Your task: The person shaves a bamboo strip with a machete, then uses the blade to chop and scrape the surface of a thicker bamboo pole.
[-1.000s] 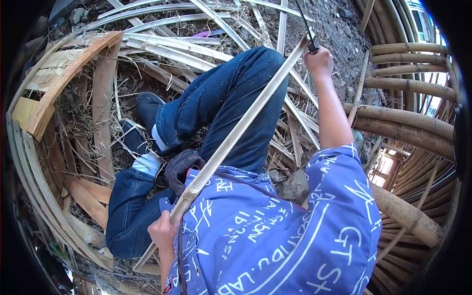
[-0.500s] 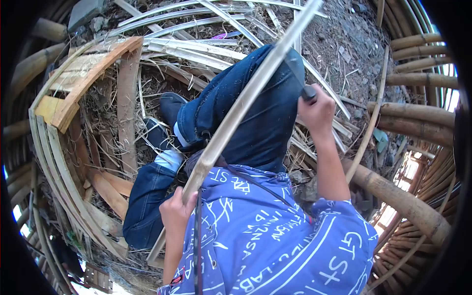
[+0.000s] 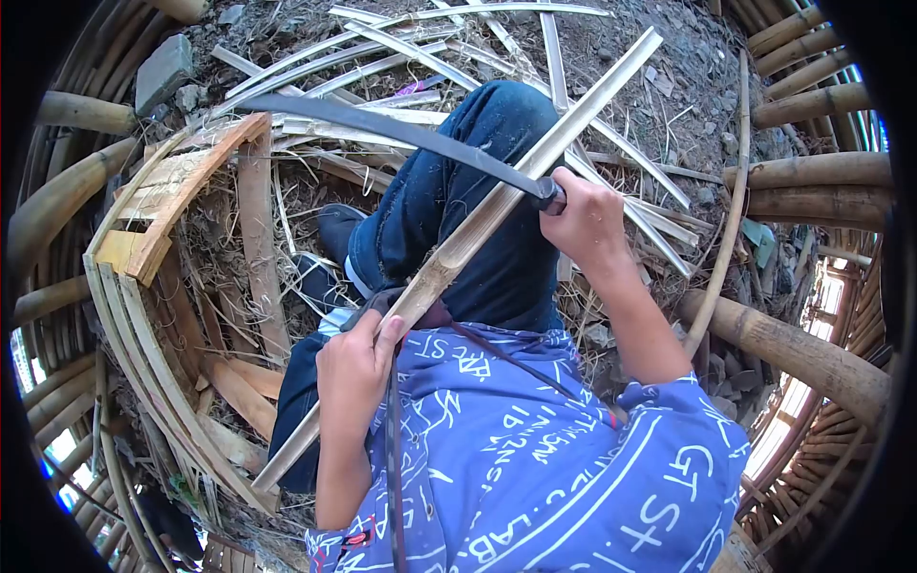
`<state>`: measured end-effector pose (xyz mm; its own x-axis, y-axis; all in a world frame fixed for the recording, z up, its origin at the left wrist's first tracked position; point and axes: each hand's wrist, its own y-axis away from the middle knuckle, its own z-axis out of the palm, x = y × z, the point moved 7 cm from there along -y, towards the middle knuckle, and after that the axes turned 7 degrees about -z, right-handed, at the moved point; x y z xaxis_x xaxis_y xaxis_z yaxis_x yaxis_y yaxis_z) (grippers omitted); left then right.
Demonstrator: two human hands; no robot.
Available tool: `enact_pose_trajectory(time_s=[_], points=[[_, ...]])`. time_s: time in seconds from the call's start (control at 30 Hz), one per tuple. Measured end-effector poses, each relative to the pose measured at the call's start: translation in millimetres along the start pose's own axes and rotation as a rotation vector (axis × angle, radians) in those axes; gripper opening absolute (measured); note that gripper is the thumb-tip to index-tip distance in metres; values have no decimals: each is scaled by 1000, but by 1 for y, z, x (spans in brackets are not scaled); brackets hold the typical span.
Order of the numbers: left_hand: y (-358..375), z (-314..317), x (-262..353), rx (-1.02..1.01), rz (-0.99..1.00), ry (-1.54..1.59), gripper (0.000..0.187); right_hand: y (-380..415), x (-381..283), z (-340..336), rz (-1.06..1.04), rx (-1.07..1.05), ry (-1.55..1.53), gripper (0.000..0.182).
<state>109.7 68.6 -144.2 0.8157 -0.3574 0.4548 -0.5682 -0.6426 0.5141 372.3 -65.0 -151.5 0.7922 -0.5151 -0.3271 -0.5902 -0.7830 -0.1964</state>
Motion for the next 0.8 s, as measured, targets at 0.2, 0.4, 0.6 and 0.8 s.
enact_pose_trajectory(time_s=[0.2, 0.4, 0.6, 0.8], points=[[1, 3, 15, 38, -13, -6, 40, 4, 0, 9, -43, -85, 43, 10], [5, 19, 15, 78, 38, 9, 40, 2, 14, 20, -21, -117, 67, 14], [7, 27, 8, 112, 60, 42, 38, 3, 19, 19, -3, -42, 9, 14], [-7, 15, 7, 175, 61, 81, 37, -12, 15, 2, -67, 48, 53, 15]])
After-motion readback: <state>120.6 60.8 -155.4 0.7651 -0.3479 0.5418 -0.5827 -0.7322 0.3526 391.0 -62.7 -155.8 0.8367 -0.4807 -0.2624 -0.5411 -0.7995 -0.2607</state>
